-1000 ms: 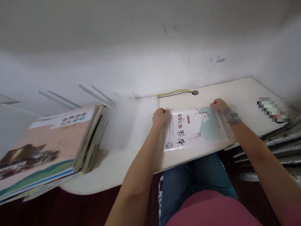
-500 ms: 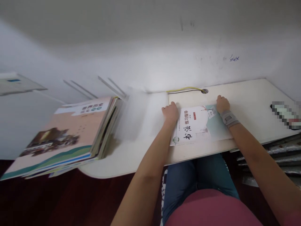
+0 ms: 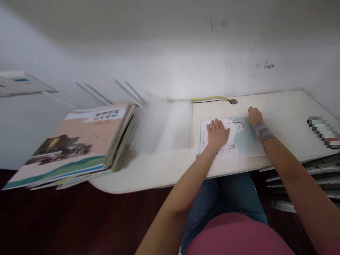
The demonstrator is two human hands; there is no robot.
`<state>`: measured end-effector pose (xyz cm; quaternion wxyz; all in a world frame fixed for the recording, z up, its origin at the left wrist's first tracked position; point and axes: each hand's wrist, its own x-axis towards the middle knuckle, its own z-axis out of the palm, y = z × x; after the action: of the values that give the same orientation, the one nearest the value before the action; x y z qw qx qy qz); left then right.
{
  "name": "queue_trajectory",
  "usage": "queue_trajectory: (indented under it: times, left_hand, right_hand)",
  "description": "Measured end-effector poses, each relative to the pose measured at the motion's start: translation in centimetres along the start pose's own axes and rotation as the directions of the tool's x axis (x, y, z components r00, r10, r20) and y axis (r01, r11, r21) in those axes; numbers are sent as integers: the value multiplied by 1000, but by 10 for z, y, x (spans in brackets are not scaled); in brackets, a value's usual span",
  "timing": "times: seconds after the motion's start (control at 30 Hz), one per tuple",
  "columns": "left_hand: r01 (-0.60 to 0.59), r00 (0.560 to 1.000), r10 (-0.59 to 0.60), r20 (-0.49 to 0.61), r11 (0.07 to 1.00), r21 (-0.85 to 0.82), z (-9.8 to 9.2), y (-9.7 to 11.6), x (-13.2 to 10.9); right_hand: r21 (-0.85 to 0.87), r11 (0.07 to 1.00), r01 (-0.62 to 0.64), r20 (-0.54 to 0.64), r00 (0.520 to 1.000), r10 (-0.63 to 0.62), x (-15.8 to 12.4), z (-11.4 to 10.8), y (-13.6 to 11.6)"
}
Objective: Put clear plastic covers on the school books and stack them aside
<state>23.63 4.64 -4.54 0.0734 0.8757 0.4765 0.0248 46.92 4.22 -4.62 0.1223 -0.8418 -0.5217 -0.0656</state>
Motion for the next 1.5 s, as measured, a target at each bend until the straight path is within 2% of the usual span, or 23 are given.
queue_trajectory:
  times: [0.07, 0.17, 0.2, 0.23, 0.27, 0.3, 0.37, 0.43, 0.5, 0.57, 0.67, 0.73, 0.77, 0.83, 0.93, 1.07, 1.17, 1.27, 1.37, 1.5]
  left_hand:
    - [4, 1000, -5, -25, 1000, -13, 6, 2, -3]
    - [2, 1000, -2, -19, 1000, -16, 6, -1, 1]
    - [-12, 1000, 12, -9, 1000, -16, 6, -3, 3]
    - [-32, 999, 32, 1, 999, -17, 5, -8, 4]
    - [-51, 999, 51, 6, 999, -19, 3, -14, 5]
    - [-60, 998, 61, 7, 998, -22, 2, -22, 5]
    - [-41, 999, 41, -3, 999, -23, 0, -42, 3]
    - [32, 999, -32, -21, 999, -14, -2, -58, 0]
    - [95, 995, -94, -41, 995, 22, -6, -63, -2]
    - [96, 994, -91, -68, 993, 70, -8, -52, 0]
    - [-40, 997, 45, -61, 996, 76, -6, -19, 8]
    - [-150, 988, 151, -19, 988, 48, -2, 1, 12]
    - [-189, 982, 189, -3, 981, 40, 1, 7, 14]
    - [-231, 973, 230, 10, 972, 33, 5, 10, 16]
    - [-205, 979, 204, -7, 979, -7, 7, -2, 17]
    - [-74, 996, 72, -60, 996, -44, 2, -32, 18]
    - [20, 997, -23, -71, 999, -41, 0, -56, 16]
    - [51, 992, -53, -113, 998, -24, -2, -71, 15]
    - [55, 985, -52, -167, 998, 16, -5, -78, 18]
    - [143, 969, -132, -208, 989, 41, -12, -84, 22]
  right_hand:
    - [10, 999, 32, -9, 999, -32, 1, -11, -4]
    - [25, 986, 166, -22, 986, -165, -15, -18, -38]
    - [34, 967, 252, -13, 968, -252, -25, -16, -54]
    - [42, 926, 375, 18, 926, -376, -36, -12, -68]
    - [48, 896, 442, 63, 894, -445, -48, -6, -79]
    - [52, 885, 463, 84, 881, -465, -58, -1, -84]
    - [38, 897, 440, 111, 890, -442, -70, 5, -74]
    - [-14, 938, 346, 170, 926, -338, -70, 5, -46]
    - [-70, 974, 216, 228, 954, -195, -63, -1, -23]
    - [-111, 981, 158, 190, 972, -135, -56, -9, -22]
    - [-14, 974, 225, -8, 974, -225, -56, -16, -66]
    - [165, 937, 308, 29, 948, -317, -60, -14, -103]
    - [185, 926, 329, 39, 939, -342, -62, -11, -116]
    - [210, 911, 356, 59, 925, -375, -65, -5, -126]
    - [210, 899, 384, 78, 910, -407, -65, 2, -104]
    - [86, 897, 434, 114, 890, -442, -61, 7, -63]
    - [24, 914, 404, 127, 906, -404, -59, 9, -43]
    - [8, 946, 324, 117, 939, -323, -56, 9, -27]
    - [16, 962, 273, 96, 957, -273, -53, 8, -15]
    - [-16, 967, 255, 48, 966, -254, -53, 7, -15]
